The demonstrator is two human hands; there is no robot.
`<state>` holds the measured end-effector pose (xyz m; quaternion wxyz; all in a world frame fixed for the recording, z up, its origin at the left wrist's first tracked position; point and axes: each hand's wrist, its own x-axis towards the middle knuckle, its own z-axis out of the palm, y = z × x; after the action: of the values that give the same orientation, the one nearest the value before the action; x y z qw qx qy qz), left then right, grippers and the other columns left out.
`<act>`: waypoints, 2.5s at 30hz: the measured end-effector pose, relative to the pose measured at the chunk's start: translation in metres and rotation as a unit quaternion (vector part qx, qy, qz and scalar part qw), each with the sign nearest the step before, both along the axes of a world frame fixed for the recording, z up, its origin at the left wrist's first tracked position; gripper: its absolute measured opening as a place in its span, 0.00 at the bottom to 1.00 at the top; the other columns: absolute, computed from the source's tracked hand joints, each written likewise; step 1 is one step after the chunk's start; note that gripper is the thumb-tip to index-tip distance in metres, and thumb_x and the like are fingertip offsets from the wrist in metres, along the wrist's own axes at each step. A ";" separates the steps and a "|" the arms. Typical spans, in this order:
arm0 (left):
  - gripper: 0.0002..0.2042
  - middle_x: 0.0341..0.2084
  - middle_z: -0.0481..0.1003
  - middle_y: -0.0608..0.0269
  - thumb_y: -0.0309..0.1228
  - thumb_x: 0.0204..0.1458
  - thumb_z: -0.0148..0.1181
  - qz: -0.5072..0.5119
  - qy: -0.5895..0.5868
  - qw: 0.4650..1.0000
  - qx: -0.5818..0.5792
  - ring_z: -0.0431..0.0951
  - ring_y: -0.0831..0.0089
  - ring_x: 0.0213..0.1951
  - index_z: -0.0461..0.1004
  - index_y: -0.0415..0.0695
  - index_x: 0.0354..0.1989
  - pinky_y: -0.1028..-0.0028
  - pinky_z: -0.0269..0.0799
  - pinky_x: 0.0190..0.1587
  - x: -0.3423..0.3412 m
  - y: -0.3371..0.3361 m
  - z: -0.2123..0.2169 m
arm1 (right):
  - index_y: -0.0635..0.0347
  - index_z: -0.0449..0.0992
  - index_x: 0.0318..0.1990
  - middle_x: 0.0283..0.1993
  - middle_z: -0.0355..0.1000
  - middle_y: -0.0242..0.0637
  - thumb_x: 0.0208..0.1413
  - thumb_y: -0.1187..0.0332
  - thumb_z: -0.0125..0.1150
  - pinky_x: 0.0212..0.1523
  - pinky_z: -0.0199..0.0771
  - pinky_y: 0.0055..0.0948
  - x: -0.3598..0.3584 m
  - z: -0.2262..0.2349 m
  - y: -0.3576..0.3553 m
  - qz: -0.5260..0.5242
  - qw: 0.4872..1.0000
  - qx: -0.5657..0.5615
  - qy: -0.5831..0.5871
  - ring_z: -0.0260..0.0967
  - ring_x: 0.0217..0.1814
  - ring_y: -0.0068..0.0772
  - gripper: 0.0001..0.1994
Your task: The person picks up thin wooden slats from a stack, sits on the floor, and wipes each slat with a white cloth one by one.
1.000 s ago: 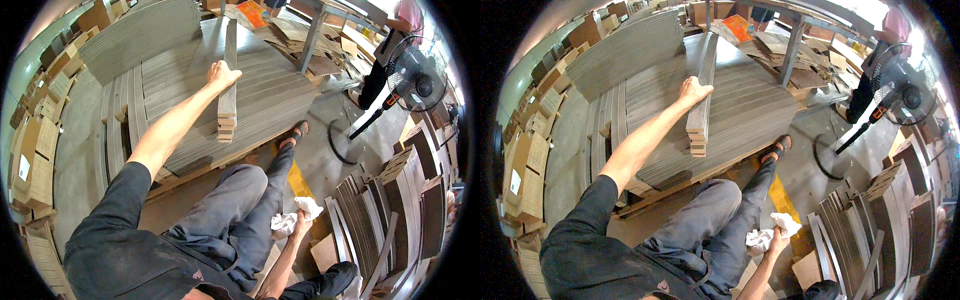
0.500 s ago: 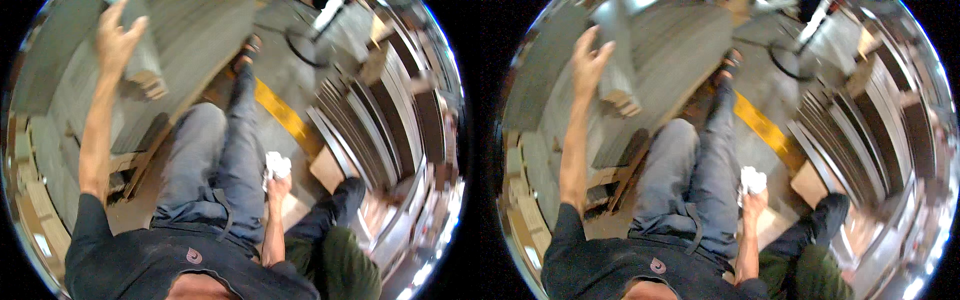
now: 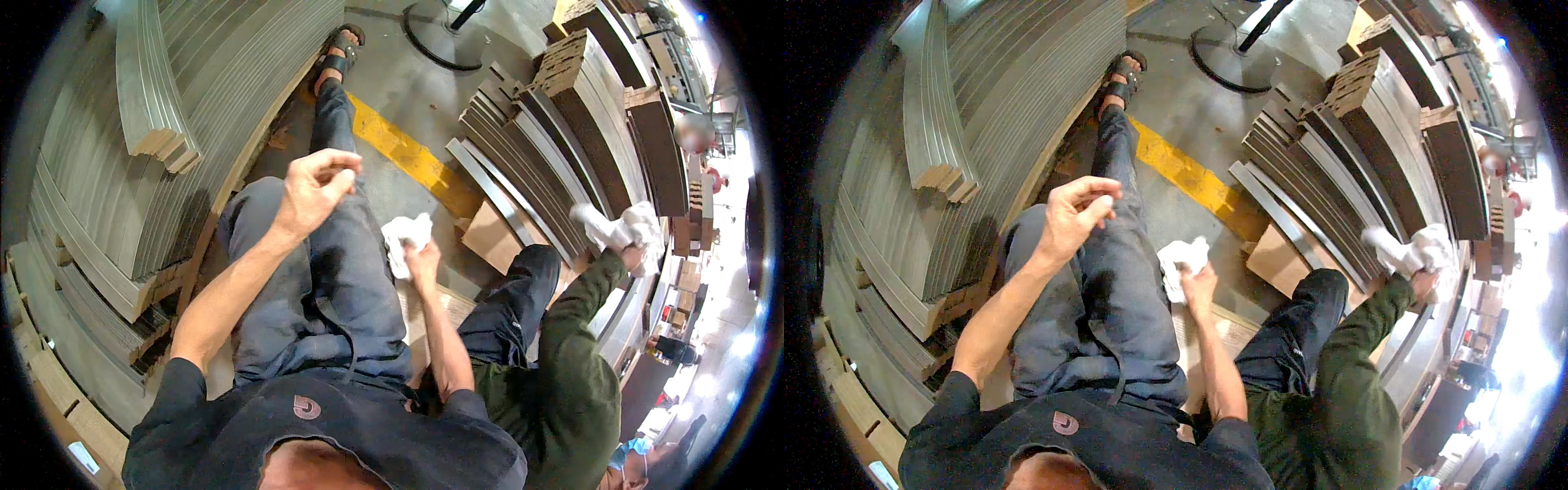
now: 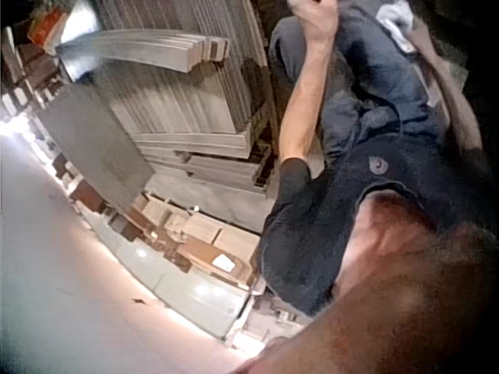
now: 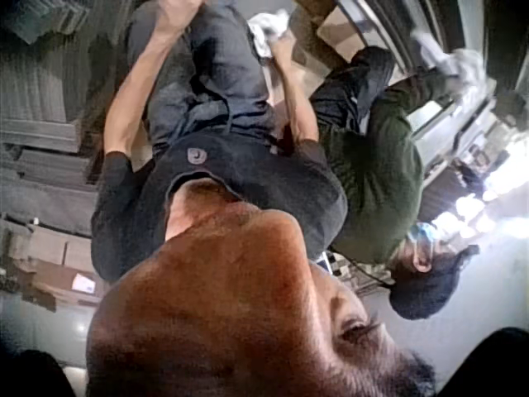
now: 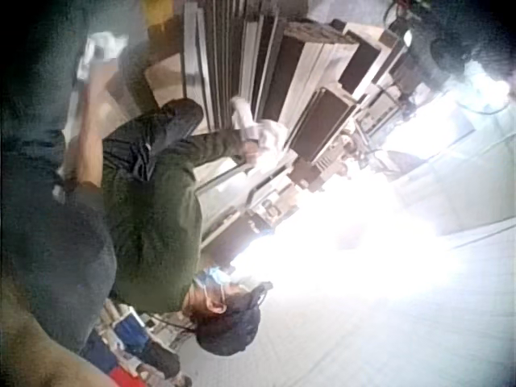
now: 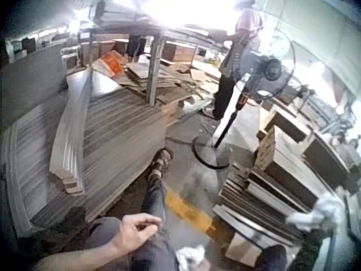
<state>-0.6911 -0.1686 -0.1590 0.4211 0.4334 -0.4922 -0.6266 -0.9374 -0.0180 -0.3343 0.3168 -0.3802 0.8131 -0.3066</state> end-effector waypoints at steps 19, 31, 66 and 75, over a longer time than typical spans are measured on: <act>0.15 0.37 0.77 0.61 0.20 0.53 0.55 -0.044 -0.077 0.994 0.062 0.76 0.79 0.34 0.73 0.37 0.50 0.78 0.74 0.36 0.007 -0.024 -0.008 | 0.63 0.71 0.45 0.44 0.68 0.51 0.39 0.72 0.67 0.46 0.73 0.49 -0.168 -0.063 -0.173 0.149 0.906 0.016 0.395 0.65 0.49 0.56 0.21; 0.27 0.54 0.70 0.50 0.44 0.62 0.49 0.080 0.257 0.958 -0.102 0.70 0.65 0.57 0.60 0.37 0.63 0.65 0.64 0.60 0.013 -0.052 0.055 | 0.62 0.70 0.41 0.41 0.68 0.45 0.34 0.75 0.66 0.46 0.74 0.41 0.089 0.216 -0.191 0.392 0.851 -0.312 0.159 0.68 0.45 0.50 0.22; 0.15 0.38 0.75 0.53 0.29 0.61 0.51 0.200 0.247 0.916 -0.246 0.76 0.57 0.48 0.63 0.39 0.54 0.58 0.70 0.52 0.040 0.049 0.059 | 0.67 0.70 0.42 0.42 0.68 0.51 0.34 0.77 0.63 0.46 0.65 0.46 0.140 0.204 -0.111 0.303 0.799 -0.464 0.235 0.66 0.44 0.56 0.21; 0.15 0.23 0.67 0.62 0.28 0.59 0.49 0.242 0.122 0.894 -0.357 0.70 0.73 0.24 0.63 0.31 0.50 0.68 0.73 0.33 0.140 0.036 0.227 | 0.61 0.71 0.51 0.42 0.72 0.38 0.45 0.75 0.63 0.46 0.70 0.33 0.009 0.096 -0.114 0.088 0.973 -0.185 -0.107 0.70 0.43 0.33 0.22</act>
<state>-0.5512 -0.1321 0.0683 0.7430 0.2799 -0.5071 -0.3352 -0.9284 -0.1317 -0.2380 0.3517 -0.4669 0.6674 -0.4613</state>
